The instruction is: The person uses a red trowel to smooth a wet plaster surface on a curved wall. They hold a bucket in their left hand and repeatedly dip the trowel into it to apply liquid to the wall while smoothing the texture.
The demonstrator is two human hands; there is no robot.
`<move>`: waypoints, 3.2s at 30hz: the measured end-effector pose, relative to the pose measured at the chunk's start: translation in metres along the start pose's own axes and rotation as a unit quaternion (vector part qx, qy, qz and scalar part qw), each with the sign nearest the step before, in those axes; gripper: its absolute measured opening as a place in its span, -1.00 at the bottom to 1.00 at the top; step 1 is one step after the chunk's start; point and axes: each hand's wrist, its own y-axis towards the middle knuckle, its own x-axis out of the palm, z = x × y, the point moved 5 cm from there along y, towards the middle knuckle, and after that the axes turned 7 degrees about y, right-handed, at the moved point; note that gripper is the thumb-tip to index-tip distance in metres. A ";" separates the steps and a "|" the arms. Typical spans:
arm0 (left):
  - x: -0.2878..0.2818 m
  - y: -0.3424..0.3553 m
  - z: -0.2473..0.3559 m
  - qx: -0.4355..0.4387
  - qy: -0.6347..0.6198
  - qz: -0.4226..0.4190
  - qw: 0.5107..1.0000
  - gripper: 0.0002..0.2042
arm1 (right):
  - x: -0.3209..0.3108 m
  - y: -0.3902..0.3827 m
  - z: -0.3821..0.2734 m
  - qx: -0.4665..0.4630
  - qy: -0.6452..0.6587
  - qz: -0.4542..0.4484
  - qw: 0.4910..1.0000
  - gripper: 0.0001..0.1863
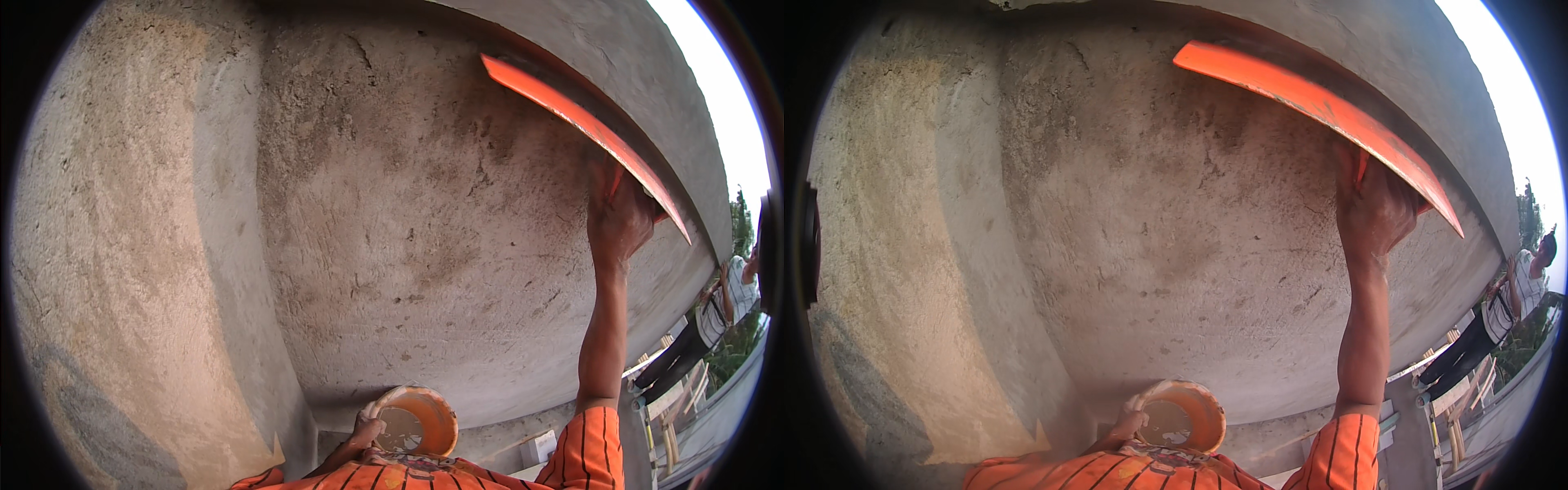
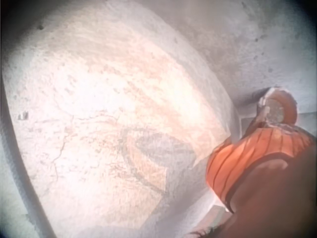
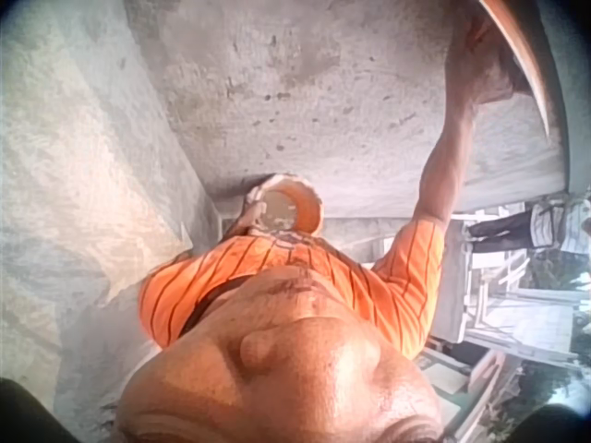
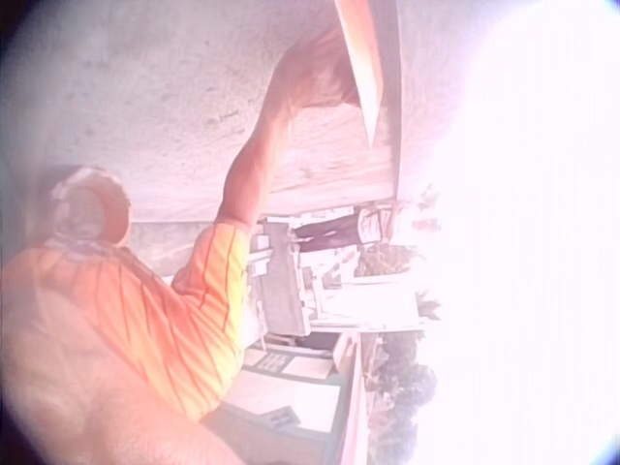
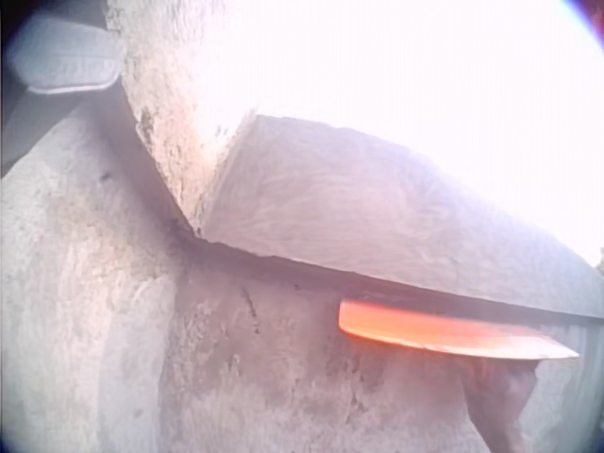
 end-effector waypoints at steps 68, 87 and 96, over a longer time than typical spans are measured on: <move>0.003 0.003 0.002 0.040 -0.035 -0.007 0.999 -0.45 | -0.050 0.032 -0.005 0.081 0.273 -0.091 0.954 -0.65; 0.001 0.000 0.010 0.041 -0.025 -0.018 0.999 -0.46 | -0.042 0.015 -0.052 0.113 0.332 0.009 0.936 -0.61; 0.001 0.004 -0.001 0.003 -0.041 -0.015 0.999 -0.49 | -0.024 -0.011 -0.015 0.090 0.248 0.068 0.962 -0.64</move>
